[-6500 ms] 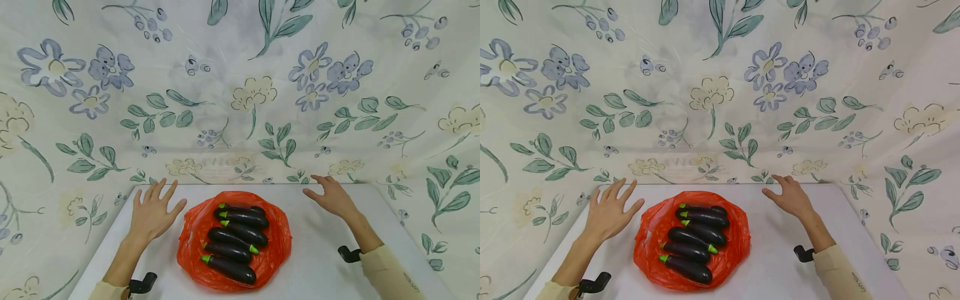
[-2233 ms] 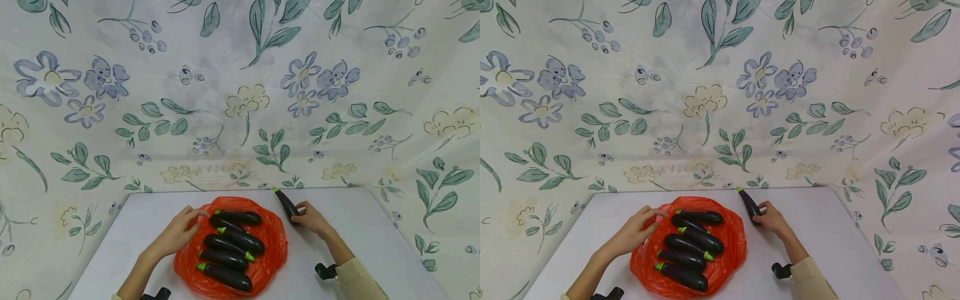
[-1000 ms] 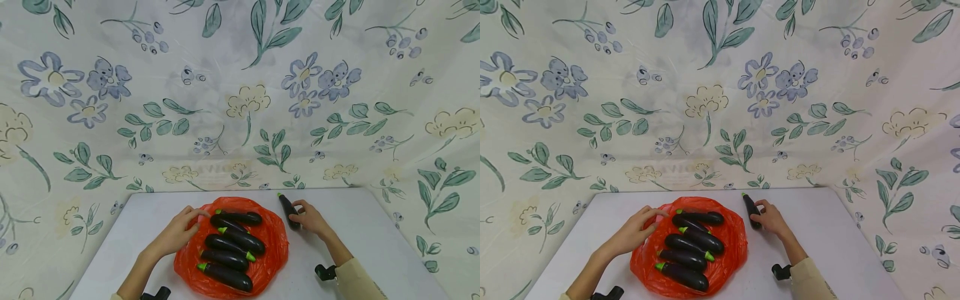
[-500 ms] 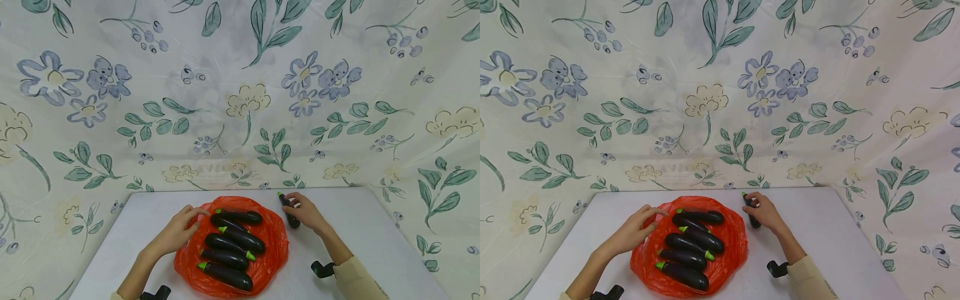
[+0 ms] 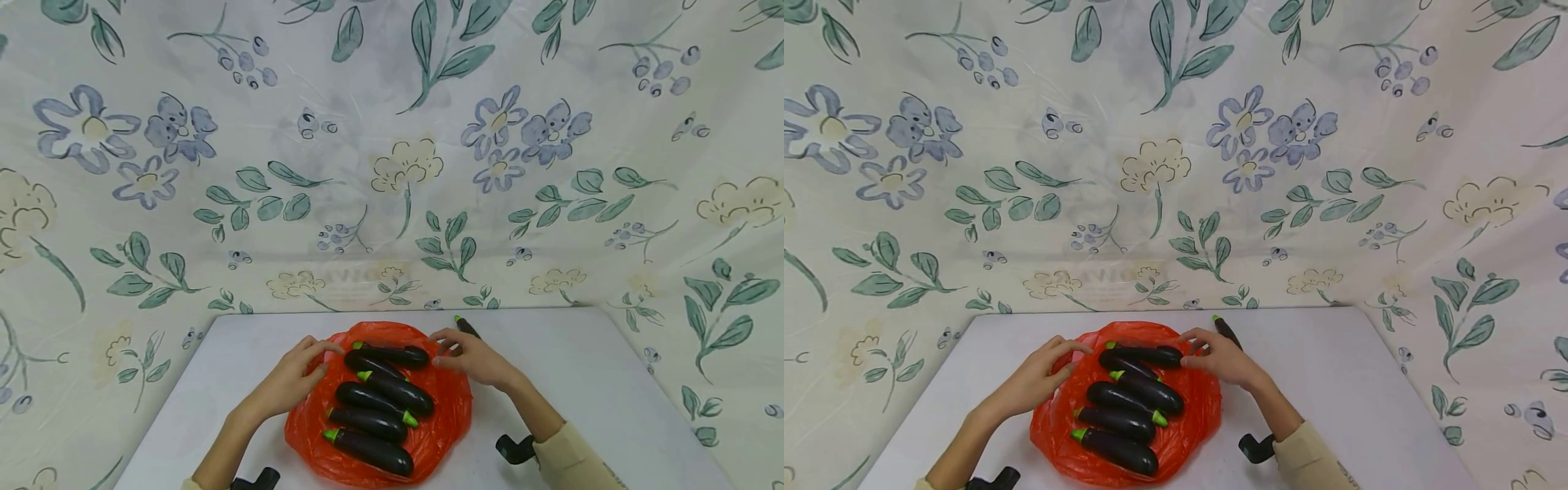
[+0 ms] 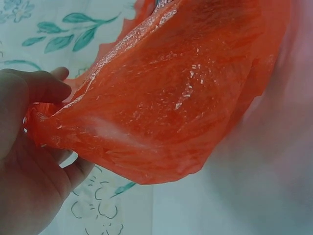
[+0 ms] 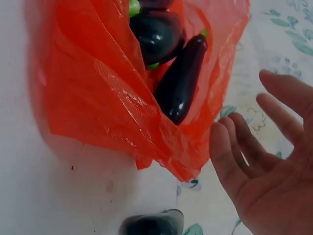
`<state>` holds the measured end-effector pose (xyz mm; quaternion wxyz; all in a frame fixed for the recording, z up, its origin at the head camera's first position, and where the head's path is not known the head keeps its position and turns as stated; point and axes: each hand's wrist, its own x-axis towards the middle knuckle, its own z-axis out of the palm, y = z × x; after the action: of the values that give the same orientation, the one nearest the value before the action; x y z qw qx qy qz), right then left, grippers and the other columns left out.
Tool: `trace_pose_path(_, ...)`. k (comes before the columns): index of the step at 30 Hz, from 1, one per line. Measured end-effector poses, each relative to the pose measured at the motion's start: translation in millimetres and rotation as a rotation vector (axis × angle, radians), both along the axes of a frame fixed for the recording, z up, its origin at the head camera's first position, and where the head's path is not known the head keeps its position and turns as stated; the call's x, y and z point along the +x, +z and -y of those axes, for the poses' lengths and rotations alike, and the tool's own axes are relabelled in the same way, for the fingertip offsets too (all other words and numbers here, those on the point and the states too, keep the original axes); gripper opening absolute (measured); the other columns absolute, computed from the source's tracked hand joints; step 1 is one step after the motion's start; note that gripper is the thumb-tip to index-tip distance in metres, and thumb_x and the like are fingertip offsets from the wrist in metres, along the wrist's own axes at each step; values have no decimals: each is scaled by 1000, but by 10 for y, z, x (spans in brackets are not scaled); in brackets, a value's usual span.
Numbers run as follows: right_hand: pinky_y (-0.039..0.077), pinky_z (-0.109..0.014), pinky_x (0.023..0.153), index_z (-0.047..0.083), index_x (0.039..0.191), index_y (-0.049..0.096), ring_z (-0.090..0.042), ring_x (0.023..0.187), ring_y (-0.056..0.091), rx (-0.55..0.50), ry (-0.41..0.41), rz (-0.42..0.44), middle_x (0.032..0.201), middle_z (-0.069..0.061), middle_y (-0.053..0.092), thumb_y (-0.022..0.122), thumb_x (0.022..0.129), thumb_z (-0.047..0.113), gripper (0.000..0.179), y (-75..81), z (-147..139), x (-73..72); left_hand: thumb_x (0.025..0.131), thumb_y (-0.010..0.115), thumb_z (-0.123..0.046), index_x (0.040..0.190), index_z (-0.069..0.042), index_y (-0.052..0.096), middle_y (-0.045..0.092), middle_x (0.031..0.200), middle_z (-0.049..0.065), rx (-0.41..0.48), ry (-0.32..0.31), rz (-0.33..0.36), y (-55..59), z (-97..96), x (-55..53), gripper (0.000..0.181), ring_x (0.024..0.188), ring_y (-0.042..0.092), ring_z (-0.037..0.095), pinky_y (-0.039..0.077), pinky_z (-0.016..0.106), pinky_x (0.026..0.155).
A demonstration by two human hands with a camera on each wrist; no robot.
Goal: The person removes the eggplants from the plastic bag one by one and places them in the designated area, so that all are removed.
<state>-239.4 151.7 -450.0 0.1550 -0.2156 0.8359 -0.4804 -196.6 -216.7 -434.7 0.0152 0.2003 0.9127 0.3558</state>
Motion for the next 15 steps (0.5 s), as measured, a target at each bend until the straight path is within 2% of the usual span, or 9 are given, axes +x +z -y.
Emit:
trace_pose_path(6, 54, -41, 88, 15, 130, 64, -26, 109, 58, 50, 167, 14, 125, -14, 63, 68, 95, 24, 36, -28, 117, 60, 97, 60, -3, 126, -21, 63, 48, 96, 1, 4, 0, 3, -20, 3, 11, 34, 82, 46, 19, 44, 25, 63)
trace_pose_path(12, 54, -39, 90, 17, 128, 67, -26, 112, 57, 124, 239, 29, 127, -6, 64, 70, 94, 21, 34, -73, 227, 61, 97, 60, -3, 125, -22, 64, 48, 96, 2, 5, -1, 21, -22, -8, 0, 34, 84, 47, 20, 46, 25, 64)
trace_pose_path(15, 53, -36, 89, 22, 127, 68, -23, 111, 58, 174, 262, 24, 124, -2, 65, 72, 93, 23, 34, -109, 260, 64, 97, 60, -3, 124, -24, 63, 49, 97, 2, 6, -5, 27, -17, -16, -9, 35, 86, 49, 20, 48, 25, 67)
